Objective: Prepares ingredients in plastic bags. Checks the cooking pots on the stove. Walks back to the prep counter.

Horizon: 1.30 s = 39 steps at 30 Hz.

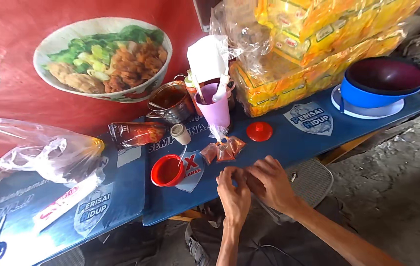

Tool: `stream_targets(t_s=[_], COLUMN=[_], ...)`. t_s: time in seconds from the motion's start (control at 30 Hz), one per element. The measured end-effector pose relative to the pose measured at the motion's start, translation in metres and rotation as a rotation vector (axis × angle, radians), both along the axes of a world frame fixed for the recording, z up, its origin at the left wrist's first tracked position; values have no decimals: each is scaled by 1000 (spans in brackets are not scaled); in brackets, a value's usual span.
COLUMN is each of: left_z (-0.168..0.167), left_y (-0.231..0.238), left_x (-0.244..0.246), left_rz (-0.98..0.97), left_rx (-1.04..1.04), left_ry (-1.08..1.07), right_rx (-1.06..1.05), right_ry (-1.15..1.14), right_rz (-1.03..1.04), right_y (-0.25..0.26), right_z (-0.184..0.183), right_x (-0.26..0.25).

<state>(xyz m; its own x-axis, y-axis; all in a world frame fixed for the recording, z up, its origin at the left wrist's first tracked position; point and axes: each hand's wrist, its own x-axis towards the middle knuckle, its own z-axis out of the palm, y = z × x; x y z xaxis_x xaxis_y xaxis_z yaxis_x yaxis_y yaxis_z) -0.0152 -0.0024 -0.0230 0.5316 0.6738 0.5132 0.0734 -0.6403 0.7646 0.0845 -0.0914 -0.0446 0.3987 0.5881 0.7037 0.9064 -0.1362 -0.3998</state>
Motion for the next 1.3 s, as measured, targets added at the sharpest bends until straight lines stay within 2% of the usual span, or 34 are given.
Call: stream_targets(t_s=[0.17,0.23,0.33,0.47,0.63,0.8,0.87,0.97,1.03,1.17,1.3], left_z=[22,31,35,38,40,34,43,49,45,41,42], left_y=[5,8,12,29,40,47,64,109,148,218,283], left_x=[-6,-7,-5,-8,-44,-79,-96,-127,-154,-202,-220], left_rz=[-126,-118,-100,-96,-90,-93,-25,147,291,583,672], left_rx=[-566,-654,-676,-512,-361,-288,-219,-128,-66,24,100], left_ry=[-160,-191,-224,-260,-226,-256,-257,-232,-142,227,562], right_rx=[49,67,79,87,68,-95,-199,-181,-133,-80,-62], right_ry=[33,44,95,174,-4,-39,43,117,126,151,245], right_rz=[22,34,59,67,-24,64,111,115,99,96,121], right_y=[-1,-3,0,20,72,118,118,101,80,32,-9], right_z=[-5,-9,-11,19,56,49,46,47,43,27,9], right_x=[-2,-2,-2,17,68,95,99,96,92,80,50])
